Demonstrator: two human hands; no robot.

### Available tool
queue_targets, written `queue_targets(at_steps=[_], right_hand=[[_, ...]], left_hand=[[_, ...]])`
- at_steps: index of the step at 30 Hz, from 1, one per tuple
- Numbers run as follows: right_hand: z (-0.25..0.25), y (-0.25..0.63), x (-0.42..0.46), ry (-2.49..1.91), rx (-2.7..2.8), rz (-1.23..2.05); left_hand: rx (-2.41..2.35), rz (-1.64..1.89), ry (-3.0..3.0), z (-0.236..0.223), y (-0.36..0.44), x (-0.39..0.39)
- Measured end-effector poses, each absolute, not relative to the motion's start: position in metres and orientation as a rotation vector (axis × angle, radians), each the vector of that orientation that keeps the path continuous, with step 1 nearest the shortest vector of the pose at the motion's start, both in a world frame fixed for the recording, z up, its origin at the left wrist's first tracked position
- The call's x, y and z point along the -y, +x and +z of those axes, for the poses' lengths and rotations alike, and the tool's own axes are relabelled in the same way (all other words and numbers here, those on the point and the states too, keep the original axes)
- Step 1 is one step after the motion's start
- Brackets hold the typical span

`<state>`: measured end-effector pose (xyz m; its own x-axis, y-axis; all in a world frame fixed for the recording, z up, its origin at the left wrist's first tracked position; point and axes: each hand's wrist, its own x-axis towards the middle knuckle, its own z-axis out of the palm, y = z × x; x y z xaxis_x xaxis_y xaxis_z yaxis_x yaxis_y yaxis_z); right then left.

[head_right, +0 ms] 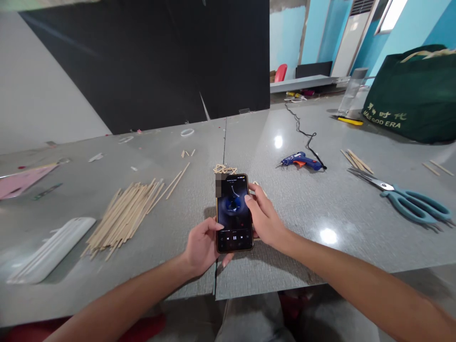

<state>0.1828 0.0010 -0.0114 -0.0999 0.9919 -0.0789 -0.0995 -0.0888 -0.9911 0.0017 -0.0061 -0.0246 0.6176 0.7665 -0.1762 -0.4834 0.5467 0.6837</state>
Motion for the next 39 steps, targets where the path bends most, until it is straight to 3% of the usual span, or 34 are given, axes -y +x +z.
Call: queue_targets(at_steps=[39], right_hand=[[-0.017,0.184,-0.003,-1.120,1.193,1.356]], left_hand=[[-0.663,0.760,0.703,-0.013,0.006,0.010]])
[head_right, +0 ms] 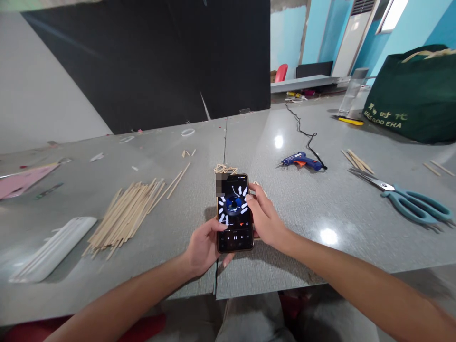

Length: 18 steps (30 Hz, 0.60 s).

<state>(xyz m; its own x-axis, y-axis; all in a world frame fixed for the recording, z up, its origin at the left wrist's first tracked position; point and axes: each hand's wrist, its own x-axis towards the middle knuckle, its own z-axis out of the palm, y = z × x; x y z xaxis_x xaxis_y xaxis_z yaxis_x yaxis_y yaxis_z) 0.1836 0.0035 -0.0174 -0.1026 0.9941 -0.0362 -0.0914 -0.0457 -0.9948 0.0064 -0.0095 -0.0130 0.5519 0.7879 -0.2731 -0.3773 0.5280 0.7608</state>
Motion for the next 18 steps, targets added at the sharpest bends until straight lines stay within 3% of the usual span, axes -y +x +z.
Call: queue_targets(at_steps=[18], right_hand=[[-0.018,0.187,0.002,-0.986,1.494,1.040]], left_hand=[[-0.868,0.743,0.896,-0.001,0.010,0.017]])
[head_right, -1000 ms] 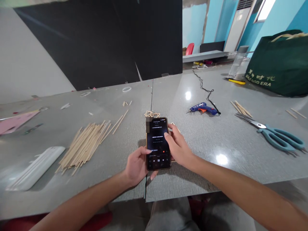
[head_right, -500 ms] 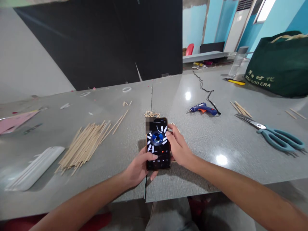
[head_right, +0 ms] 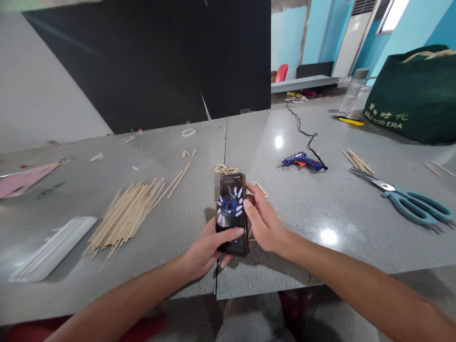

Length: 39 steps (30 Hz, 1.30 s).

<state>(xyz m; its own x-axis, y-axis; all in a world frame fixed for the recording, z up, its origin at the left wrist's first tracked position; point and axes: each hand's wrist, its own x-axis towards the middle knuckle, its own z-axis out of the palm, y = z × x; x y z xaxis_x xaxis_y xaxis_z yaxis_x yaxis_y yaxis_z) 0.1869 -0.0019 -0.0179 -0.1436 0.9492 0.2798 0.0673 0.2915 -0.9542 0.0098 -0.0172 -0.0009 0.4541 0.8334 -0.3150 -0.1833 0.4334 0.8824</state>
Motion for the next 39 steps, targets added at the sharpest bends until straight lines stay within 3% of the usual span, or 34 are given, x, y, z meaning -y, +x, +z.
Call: queue_targets(at_steps=[23,39], right_hand=[[-0.012,0.184,-0.001,-1.074,1.374,1.099],[-0.009,0.180,-0.002,-1.114,1.183,1.334]], left_hand=[[-0.692,0.755,0.707,-0.015,0.007,0.013],[-0.651,0.782,0.718,-0.013,0.008,0.014]])
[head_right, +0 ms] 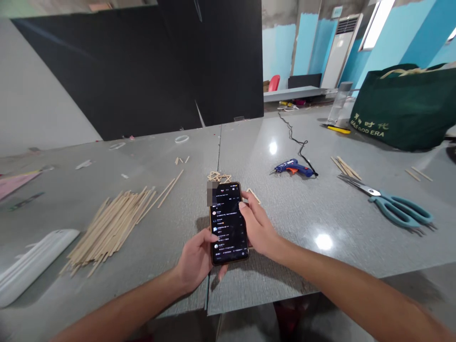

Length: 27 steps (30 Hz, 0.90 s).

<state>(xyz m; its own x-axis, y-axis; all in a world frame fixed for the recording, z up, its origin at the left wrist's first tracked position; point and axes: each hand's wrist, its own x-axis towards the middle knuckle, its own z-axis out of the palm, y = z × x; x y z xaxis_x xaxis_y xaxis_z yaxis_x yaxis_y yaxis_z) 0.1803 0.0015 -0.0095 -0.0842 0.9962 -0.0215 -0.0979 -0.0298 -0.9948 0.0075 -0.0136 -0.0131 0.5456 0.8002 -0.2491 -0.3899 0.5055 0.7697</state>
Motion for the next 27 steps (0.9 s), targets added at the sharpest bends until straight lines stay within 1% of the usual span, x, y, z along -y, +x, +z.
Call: queue_targets(at_steps=[12,23,27], right_hand=[[-0.0149,0.1803,-0.0017,-1.094,1.173,1.326],[-0.0139,0.1801,-0.0018,-1.088,1.160,1.362],[-0.0126,0.1797,-0.0022,-1.096,1.175,1.322]], left_hand=[[-0.784,0.755,0.764,-0.0097,0.0090,0.0149],[-0.801,0.795,0.754,-0.0084,0.0106,0.0154],[-0.827,0.770,0.775,-0.0090,0.0106,0.0162]])
